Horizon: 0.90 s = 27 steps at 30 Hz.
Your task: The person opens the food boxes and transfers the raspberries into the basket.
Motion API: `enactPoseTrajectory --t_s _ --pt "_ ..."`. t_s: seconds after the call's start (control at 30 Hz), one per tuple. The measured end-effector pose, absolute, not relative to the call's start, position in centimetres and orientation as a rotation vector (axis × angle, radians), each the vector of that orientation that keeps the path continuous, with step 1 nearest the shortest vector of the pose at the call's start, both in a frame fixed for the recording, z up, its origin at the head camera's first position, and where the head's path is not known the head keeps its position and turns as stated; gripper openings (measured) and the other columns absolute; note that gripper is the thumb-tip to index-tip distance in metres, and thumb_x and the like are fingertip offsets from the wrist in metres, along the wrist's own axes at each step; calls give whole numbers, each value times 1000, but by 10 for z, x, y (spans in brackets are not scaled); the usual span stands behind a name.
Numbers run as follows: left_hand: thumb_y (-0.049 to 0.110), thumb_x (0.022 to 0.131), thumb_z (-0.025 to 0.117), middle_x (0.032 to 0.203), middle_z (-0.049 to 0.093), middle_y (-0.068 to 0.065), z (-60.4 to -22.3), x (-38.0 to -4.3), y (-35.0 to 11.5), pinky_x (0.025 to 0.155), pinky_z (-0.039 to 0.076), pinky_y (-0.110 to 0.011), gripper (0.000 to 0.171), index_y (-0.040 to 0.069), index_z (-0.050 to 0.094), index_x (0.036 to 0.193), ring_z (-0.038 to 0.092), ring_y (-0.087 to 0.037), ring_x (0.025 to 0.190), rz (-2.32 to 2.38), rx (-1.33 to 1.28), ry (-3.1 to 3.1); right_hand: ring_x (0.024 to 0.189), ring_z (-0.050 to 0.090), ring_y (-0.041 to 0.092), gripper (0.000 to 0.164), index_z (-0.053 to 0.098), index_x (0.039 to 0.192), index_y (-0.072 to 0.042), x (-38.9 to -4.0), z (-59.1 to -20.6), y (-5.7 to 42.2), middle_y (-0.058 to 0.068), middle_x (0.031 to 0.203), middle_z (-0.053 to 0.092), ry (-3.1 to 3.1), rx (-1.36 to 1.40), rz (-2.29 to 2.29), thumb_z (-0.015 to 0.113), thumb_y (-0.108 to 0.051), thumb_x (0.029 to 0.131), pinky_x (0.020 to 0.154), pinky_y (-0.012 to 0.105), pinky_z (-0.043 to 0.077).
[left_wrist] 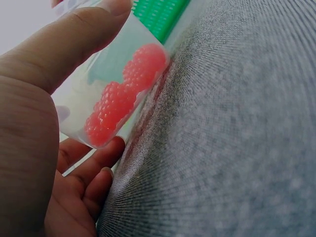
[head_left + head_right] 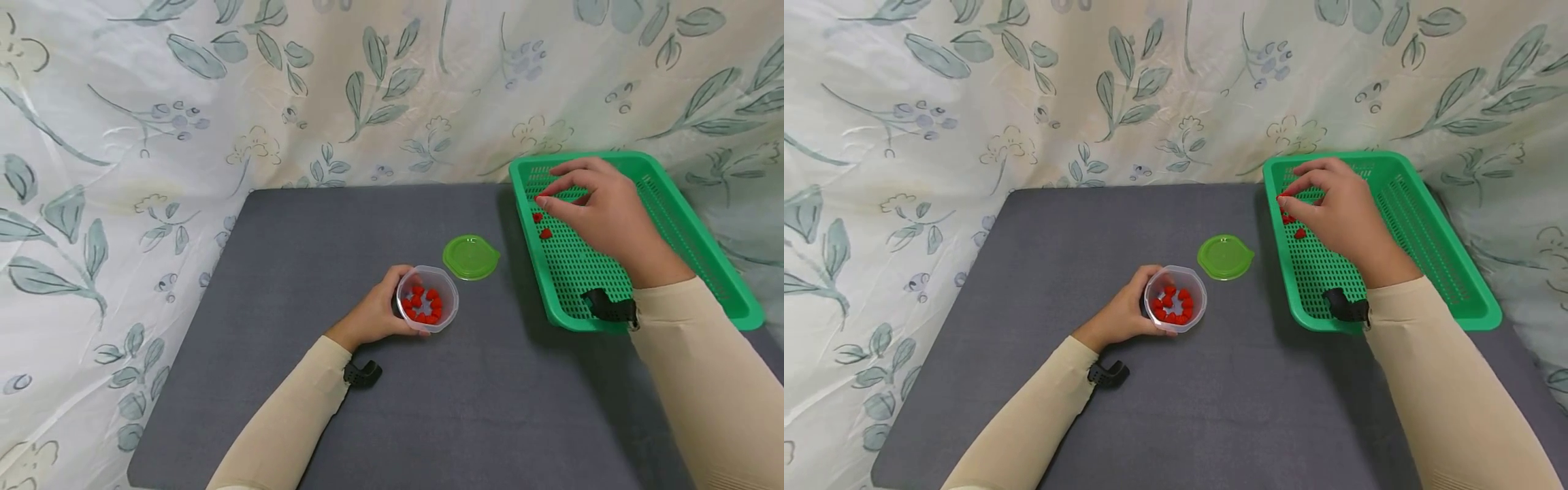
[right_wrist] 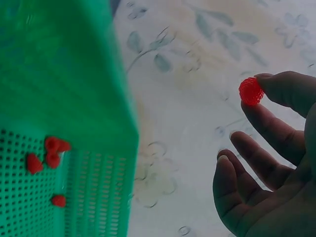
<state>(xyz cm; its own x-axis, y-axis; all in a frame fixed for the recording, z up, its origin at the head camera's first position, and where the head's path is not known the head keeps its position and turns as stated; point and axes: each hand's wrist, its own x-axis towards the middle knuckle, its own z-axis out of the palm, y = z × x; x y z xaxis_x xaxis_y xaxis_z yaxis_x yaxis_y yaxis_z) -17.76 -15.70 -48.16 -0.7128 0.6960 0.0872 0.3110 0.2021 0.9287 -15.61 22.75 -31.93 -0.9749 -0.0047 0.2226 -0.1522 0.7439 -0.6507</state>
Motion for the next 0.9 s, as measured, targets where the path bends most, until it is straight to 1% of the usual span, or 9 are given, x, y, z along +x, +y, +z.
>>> enactPoseTrajectory --t_s 0.07,0.17,0.23,0.3,0.37,0.5,0.7,0.8,0.9 --pt "15 77 103 144 58 -3 -482 -178 -157 113 47 -39 98 14 42 153 54 -16 132 1513 947 2137 129 54 40 31 78 115 2 -163 -321 234 14 150 57 -2785 107 1025 75 -27 106 84 25 46" --pt "15 77 103 143 58 -3 -481 -178 -156 112 48 -39 98 14 42 153 55 -17 132 1510 953 2143 140 46 45 38 76 121 5 -175 -324 244 18 154 53 -2861 72 1016 72 -31 108 96 48 50" --pt "15 77 103 143 58 -3 -481 -178 -156 111 48 -39 98 14 42 153 55 -17 132 1514 955 2143 146 40 48 42 74 124 6 -183 -325 252 21 157 50 -2915 54 1010 69 -33 109 101 65 45" --pt "14 77 103 144 58 -3 -481 -178 -155 111 49 -38 98 14 42 153 54 -17 132 1523 956 2138 147 36 51 44 74 125 6 -191 -328 259 23 158 48 -2964 45 1002 67 -35 110 102 72 40" --pt "14 77 103 144 58 -4 -481 -178 -154 111 48 -38 97 15 42 153 54 -17 133 1532 955 2130 145 38 52 44 74 123 6 -198 -333 266 25 157 47 -3010 35 991 66 -36 111 101 73 40" --pt "14 77 103 146 57 -4 -481 -176 -154 111 48 -40 98 15 42 154 54 -19 134 1539 955 2117 133 45 53 42 73 119 6 -211 -344 278 30 151 47 -3108 23 944 64 -35 112 95 72 43" --pt "12 77 103 146 57 -4 -478 -174 -150 110 49 -40 99 14 42 154 54 -19 133 1535 949 2114 123 51 54 49 68 126 10 -222 -354 297 36 149 45 -3227 -3 902 61 -36 112 88 70 46" --pt "12 77 103 146 57 -3 -477 -173 -149 110 49 -38 99 15 42 154 54 -18 133 1533 946 2107 123 50 55 51 68 126 11 -225 -358 306 37 147 47 -3253 -37 895 60 -38 112 89 70 46" --pt "12 77 103 147 57 -2 -477 -171 -147 111 48 -37 99 15 42 154 55 -16 133 1527 945 2103 128 46 60 54 66 128 13 -225 -365 315 41 146 48 -3298 -67 861 60 -39 112 93 74 44"
